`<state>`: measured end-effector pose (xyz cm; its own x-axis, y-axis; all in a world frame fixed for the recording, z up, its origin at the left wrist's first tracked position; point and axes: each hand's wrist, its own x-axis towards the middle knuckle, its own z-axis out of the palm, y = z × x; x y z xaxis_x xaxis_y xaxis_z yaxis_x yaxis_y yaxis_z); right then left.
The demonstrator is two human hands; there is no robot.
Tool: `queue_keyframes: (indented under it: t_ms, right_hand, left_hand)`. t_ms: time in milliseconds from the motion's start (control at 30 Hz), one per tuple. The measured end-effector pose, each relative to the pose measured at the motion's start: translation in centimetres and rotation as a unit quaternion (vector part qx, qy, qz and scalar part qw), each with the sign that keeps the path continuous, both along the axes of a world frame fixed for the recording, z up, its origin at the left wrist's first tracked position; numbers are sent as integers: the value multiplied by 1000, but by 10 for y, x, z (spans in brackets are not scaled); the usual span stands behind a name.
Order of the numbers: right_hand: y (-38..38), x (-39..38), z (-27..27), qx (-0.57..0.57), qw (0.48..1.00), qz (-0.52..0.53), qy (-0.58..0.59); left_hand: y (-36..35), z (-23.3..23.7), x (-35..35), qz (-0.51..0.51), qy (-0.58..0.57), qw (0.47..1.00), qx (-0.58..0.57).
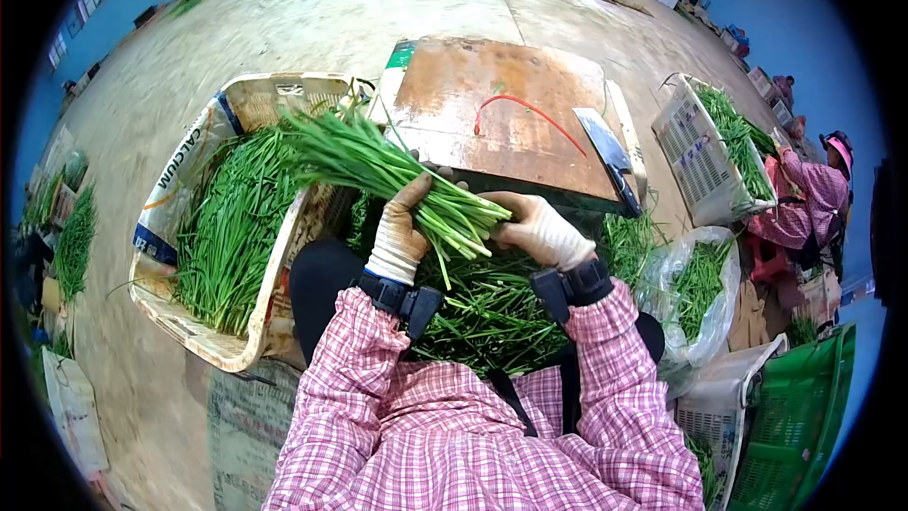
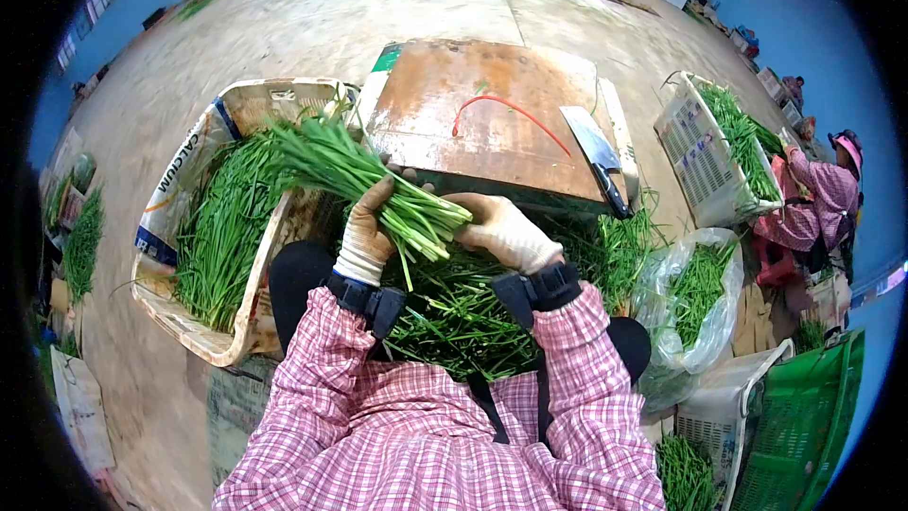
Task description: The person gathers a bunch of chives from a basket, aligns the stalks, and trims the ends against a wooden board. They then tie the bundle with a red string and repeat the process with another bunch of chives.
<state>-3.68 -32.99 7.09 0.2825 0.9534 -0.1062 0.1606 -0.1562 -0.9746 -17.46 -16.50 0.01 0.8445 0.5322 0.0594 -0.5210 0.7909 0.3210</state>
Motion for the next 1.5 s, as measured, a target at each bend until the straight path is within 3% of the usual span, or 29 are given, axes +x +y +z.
queue_keyframes:
  t_ms: [33,100,167,200,233,300,367,433,467,567,633,733,833,867,900,967,1033,1067,1100,1167,1233,1300,1333,1367,1433,1500]
  right_hand:
    - [-8,0,-7,48,998,-24,16]
    - [-20,-4,-26,20,967,-123,224]
    - [-15,-11,-39,-26,982,-84,164]
    - [-1,-27,-24,-63,983,-124,117]
    - [8,-38,-38,92,978,-166,89]
    - [6,-32,-40,20,977,-170,128]
    - [-5,-35,-42,49,972,-159,167]
    - [-6,-42,-52,159,950,-160,218]
    - [-7,-41,-54,143,954,-164,207]
    - [3,-44,-51,74,971,-203,106]
    - [-10,-35,-53,51,971,-200,124]
    - [-38,-4,-66,67,918,-351,173]
    - [-22,-19,-34,112,936,-266,200]
    - [-12,-17,-30,55,980,-189,36]
    - [4,-20,-40,116,980,-158,-24]
    - [6,-26,-37,119,969,-173,127]
    - [-3,-27,-42,85,972,-197,93]
    - [-4,-33,-67,166,928,-272,196]
    - [-10,-24,-86,140,918,-308,207]
    - [-24,-7,-93,178,846,-337,373]
    - [-20,-16,-71,173,893,-292,294]
    - [-6,-36,-38,111,962,-248,37]
    - [1,-34,-53,151,945,-255,140]
    - [0,-25,-72,141,941,-277,133]
    - [-15,-11,-71,132,901,-335,242]
    - [-23,6,-79,223,892,-359,162]
  left_hand:
    - [1,0,1,19,-10,1000,0]
    - [0,2,-2,19,34,999,-21]
    - [-7,6,0,52,63,997,-1]
    - [-5,-7,5,46,82,996,-6]
    - [-14,4,3,53,55,997,26]
    - [-15,13,-3,80,62,994,30]
    - [-13,8,-5,79,46,996,8]
    - [-14,12,-3,113,21,993,11]
    - [-16,14,-6,79,26,997,-10]
    - [-18,7,-3,120,63,991,10]
    - [-9,7,-8,97,68,993,9]
    - [-3,27,-19,88,4,996,34]
    - [-14,16,-8,83,34,995,33]
    - [-25,14,-1,114,8,991,72]
    - [-25,-5,4,149,16,984,98]
    - [-10,-2,-6,3,24,1000,3]
    - [-24,4,-1,111,6,993,48]
    - [-28,2,0,100,34,993,58]
    - [-31,2,-1,86,63,992,69]
    - [-16,2,-8,61,55,997,-9]
    - [-12,3,-6,79,54,995,0]
    - [-23,-1,2,86,85,993,10]
    - [-30,3,3,88,93,992,20]
    - [-29,4,2,88,97,991,17]
    - [-24,8,-3,91,106,990,13]
    - [-22,11,-3,93,113,989,18]
